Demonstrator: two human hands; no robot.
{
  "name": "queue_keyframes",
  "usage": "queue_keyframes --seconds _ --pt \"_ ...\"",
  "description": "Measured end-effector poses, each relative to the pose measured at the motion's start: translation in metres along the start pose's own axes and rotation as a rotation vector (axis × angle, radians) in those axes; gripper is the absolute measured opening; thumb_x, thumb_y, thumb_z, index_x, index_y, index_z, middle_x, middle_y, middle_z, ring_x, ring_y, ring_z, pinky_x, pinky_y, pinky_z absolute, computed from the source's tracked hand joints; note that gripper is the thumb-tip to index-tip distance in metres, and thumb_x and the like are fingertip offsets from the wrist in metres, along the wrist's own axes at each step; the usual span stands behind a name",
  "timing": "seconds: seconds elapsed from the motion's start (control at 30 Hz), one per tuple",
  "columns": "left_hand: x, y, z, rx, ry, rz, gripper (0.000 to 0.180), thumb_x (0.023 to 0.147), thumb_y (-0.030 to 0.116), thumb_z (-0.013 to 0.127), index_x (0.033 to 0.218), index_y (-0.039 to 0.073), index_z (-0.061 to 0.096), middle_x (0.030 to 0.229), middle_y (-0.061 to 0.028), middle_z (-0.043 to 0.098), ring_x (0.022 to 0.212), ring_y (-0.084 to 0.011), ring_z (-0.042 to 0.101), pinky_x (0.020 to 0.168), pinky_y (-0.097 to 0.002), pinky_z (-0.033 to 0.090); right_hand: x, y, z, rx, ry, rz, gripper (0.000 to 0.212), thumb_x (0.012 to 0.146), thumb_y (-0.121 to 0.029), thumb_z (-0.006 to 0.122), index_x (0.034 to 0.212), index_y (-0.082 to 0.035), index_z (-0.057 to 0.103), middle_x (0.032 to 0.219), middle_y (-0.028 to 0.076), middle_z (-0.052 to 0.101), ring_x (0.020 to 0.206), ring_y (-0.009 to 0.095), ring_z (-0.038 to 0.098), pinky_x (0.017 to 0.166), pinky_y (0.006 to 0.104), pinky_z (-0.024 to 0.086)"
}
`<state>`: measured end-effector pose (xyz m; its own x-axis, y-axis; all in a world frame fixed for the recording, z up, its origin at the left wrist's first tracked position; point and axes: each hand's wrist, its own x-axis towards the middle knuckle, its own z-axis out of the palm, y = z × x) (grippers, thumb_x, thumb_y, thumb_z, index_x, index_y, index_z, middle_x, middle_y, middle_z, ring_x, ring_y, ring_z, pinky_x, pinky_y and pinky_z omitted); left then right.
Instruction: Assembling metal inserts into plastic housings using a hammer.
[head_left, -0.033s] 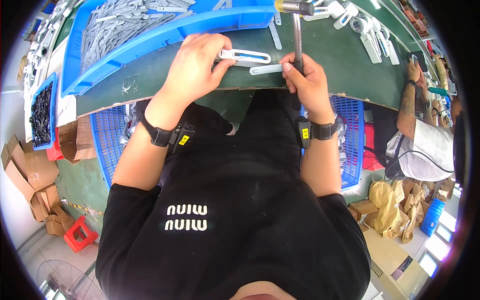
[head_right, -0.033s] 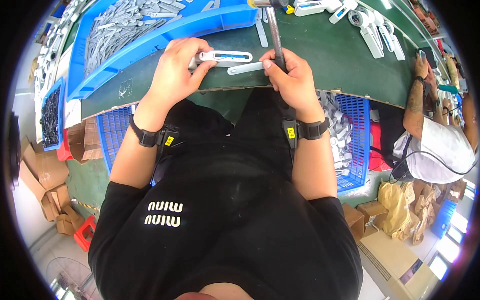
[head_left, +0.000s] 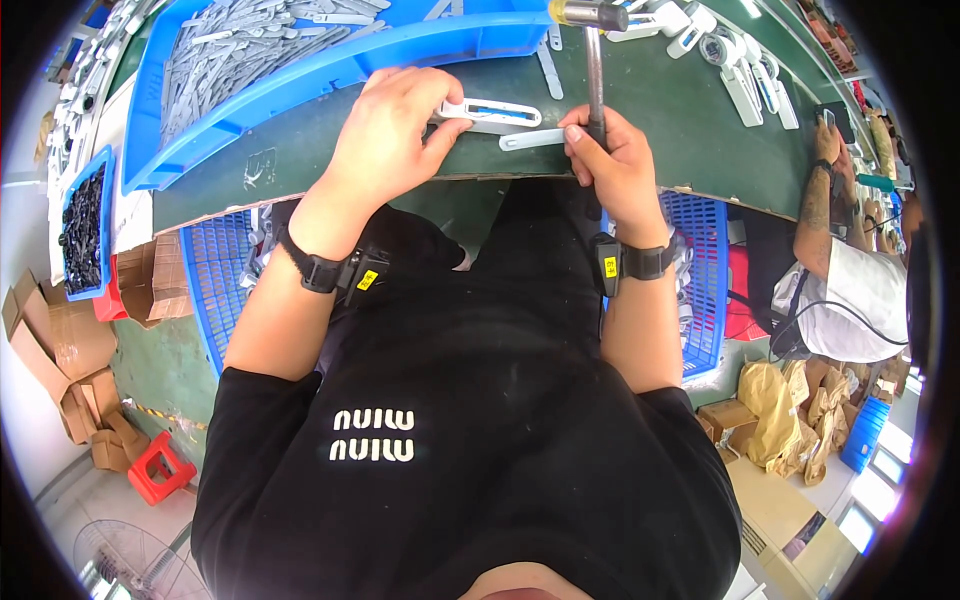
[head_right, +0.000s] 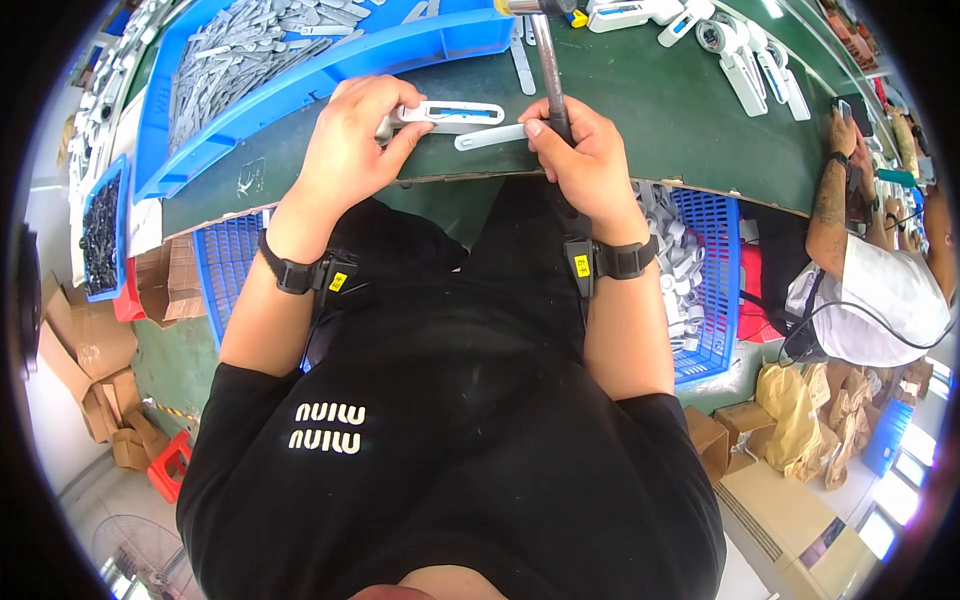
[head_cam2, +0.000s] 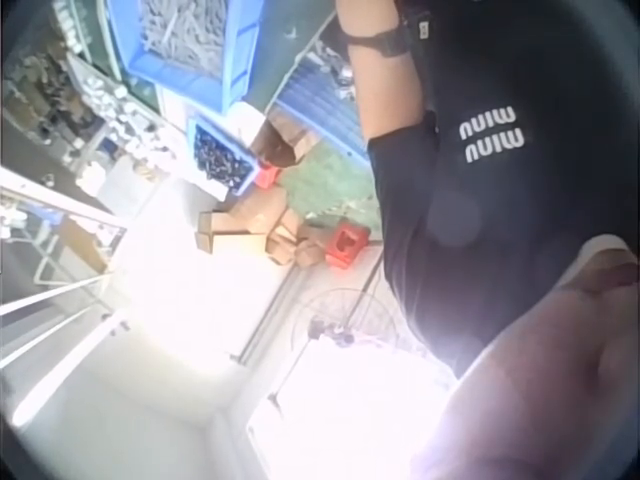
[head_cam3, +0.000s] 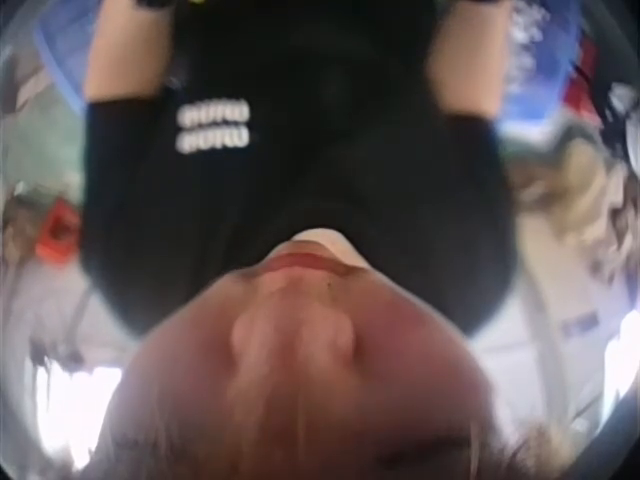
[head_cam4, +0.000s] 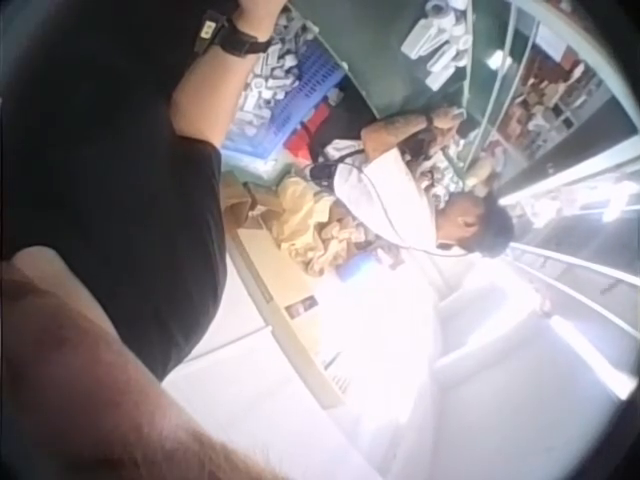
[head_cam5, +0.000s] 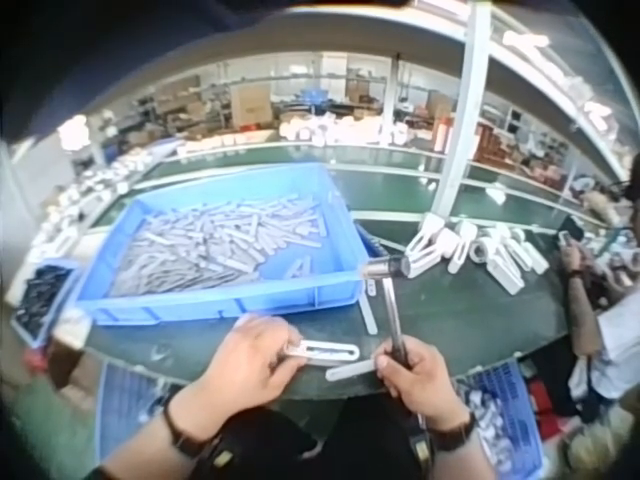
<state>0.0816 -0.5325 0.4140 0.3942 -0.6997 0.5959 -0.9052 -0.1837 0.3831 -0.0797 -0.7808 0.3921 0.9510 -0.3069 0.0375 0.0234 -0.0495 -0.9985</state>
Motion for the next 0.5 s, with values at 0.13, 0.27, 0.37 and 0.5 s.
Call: queue_keyframes --seconds 0.13,0.27,0.37,0.5 --pt "0.006 0.003 -0.006 -0.063 -0.037 -0.019 0.016 0.088 0.007 0.081 0.100 0.005 0.071 0.094 -0.0108 0.075 0.090 -0.0360 0.072 0.088 -0.0453 0.055 0.002 -0.001 0.007 0.009 0.022 -0.044 0.013 0.110 -0.013 0.068 0.113 -0.001 0.071 0.081 -0.003 0.063 0.063 0.004 0.054 0.056 0.0236 0.044" --pt "0.017 0.007 -0.011 -0.046 -0.178 -0.076 0.008 0.089 0.005 0.075 0.097 0.003 0.072 0.092 -0.0128 0.073 0.086 -0.0358 0.071 0.081 -0.0432 0.056 0.002 -0.005 -0.002 0.003 -0.039 0.039 0.011 0.112 -0.011 0.063 0.113 -0.002 0.069 0.079 -0.002 0.063 0.064 0.005 0.055 0.056 0.0238 0.046" --pt "0.025 0.011 -0.015 -0.015 -0.238 -0.108 0.009 0.090 0.006 0.073 0.099 0.004 0.073 0.091 -0.0137 0.071 0.084 -0.0359 0.070 0.076 -0.0420 0.056 0.005 -0.008 -0.005 0.052 -0.084 0.037 0.009 0.111 -0.008 0.062 0.114 -0.002 0.068 0.079 -0.003 0.062 0.065 0.005 0.054 0.056 0.0231 0.045" --pt "0.029 0.007 -0.011 -0.008 -0.266 -0.125 0.011 0.092 0.006 0.072 0.102 0.005 0.075 0.090 -0.0129 0.071 0.082 -0.0333 0.070 0.074 -0.0416 0.055 0.006 -0.008 0.006 0.095 -0.002 0.039 0.009 0.109 -0.006 0.062 0.115 -0.002 0.068 0.079 -0.004 0.062 0.065 0.004 0.054 0.056 0.0225 0.044"
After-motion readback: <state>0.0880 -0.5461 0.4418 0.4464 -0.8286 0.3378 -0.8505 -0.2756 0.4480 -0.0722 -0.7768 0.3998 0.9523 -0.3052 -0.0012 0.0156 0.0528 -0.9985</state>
